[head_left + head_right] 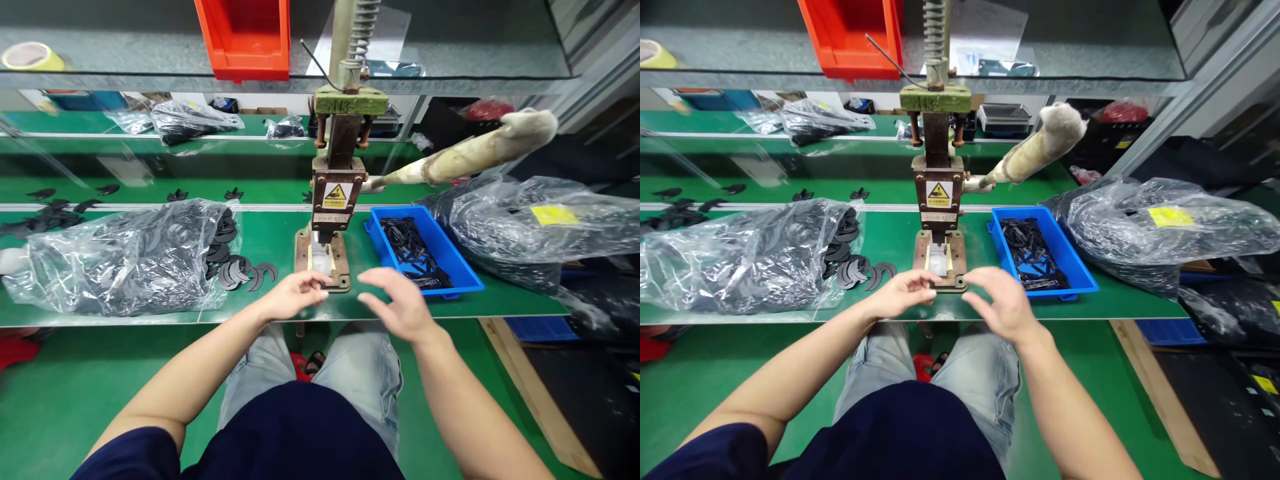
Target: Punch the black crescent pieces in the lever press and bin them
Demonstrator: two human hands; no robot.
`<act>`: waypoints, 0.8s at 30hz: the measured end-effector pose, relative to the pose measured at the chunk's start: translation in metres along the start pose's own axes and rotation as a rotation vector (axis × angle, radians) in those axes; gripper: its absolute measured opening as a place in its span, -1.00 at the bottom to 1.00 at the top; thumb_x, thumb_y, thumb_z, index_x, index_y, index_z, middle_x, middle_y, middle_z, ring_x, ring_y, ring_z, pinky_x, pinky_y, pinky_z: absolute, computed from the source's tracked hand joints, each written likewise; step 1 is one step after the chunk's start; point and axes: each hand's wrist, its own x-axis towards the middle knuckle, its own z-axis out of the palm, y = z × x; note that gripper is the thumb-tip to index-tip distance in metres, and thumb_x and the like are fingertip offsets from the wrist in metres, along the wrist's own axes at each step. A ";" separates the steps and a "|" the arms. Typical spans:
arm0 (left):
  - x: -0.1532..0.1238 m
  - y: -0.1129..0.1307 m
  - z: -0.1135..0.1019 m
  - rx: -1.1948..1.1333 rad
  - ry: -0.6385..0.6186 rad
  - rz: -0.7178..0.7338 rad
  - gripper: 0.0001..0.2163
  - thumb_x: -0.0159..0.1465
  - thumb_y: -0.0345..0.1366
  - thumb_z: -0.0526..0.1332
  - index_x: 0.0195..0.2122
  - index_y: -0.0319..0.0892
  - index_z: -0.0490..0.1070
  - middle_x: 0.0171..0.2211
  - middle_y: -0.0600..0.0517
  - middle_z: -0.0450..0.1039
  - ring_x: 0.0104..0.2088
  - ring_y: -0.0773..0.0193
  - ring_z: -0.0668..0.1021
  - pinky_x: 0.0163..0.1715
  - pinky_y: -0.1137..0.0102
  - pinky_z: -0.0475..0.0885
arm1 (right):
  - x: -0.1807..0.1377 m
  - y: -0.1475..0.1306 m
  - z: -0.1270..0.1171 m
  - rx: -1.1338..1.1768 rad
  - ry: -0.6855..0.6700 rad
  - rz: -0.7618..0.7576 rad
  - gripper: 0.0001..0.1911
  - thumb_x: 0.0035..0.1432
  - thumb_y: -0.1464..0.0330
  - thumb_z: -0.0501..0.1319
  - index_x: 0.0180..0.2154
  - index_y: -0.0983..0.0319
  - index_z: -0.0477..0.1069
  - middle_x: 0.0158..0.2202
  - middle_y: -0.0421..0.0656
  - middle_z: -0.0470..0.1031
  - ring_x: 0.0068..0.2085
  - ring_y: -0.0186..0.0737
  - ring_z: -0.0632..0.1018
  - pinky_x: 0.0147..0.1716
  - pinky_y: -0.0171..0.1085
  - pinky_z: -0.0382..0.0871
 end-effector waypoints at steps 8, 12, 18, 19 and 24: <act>0.073 -0.019 -0.058 0.736 0.415 0.197 -0.85 0.38 -0.21 0.29 -0.14 -0.13 0.60 -0.16 -0.01 0.68 -0.17 0.19 0.68 -0.04 0.30 0.57 | 0.121 -0.026 -0.091 0.388 0.628 0.014 -0.47 0.26 -0.09 0.21 0.10 0.08 0.44 0.12 -0.11 0.51 0.08 -0.15 0.57 0.19 -0.02 0.51; 0.080 -0.012 -0.062 1.032 0.238 0.291 -0.80 0.45 -0.27 0.20 -0.09 -0.12 0.64 -0.05 -0.04 0.67 0.00 0.14 0.64 0.11 0.25 0.50 | 0.161 -0.053 -0.093 0.547 0.453 -0.128 -0.38 0.15 -0.13 0.33 -0.01 0.21 0.46 -0.12 -0.11 0.54 -0.11 -0.15 0.60 0.04 -0.04 0.55; 0.078 -0.013 -0.069 1.116 0.152 0.360 -0.76 0.47 -0.30 0.16 -0.01 -0.13 0.63 -0.03 -0.07 0.64 0.03 0.11 0.60 0.13 0.20 0.48 | 0.149 -0.045 -0.067 0.420 0.512 -0.114 -0.69 0.22 0.10 0.39 -0.35 0.15 0.41 -0.43 -0.26 0.44 -0.40 -0.35 0.47 -0.32 -0.22 0.49; 0.078 -0.014 -0.070 1.118 0.149 0.371 -0.76 0.47 -0.31 0.16 -0.01 -0.13 0.63 -0.02 -0.07 0.64 0.04 0.11 0.59 0.13 0.20 0.47 | 0.145 -0.043 -0.065 0.407 0.508 -0.108 -0.69 0.21 0.10 0.40 -0.35 0.16 0.42 -0.42 -0.25 0.46 -0.39 -0.34 0.48 -0.30 -0.21 0.51; 0.081 -0.015 -0.072 1.129 0.133 0.374 -0.76 0.46 -0.31 0.16 -0.03 -0.13 0.64 -0.05 -0.07 0.63 0.05 0.09 0.58 0.15 0.19 0.46 | 0.137 -0.046 -0.066 0.400 0.432 -0.112 -0.77 0.23 0.16 0.38 -0.35 0.14 0.46 -0.33 -0.20 0.52 -0.24 -0.22 0.59 -0.08 -0.03 0.61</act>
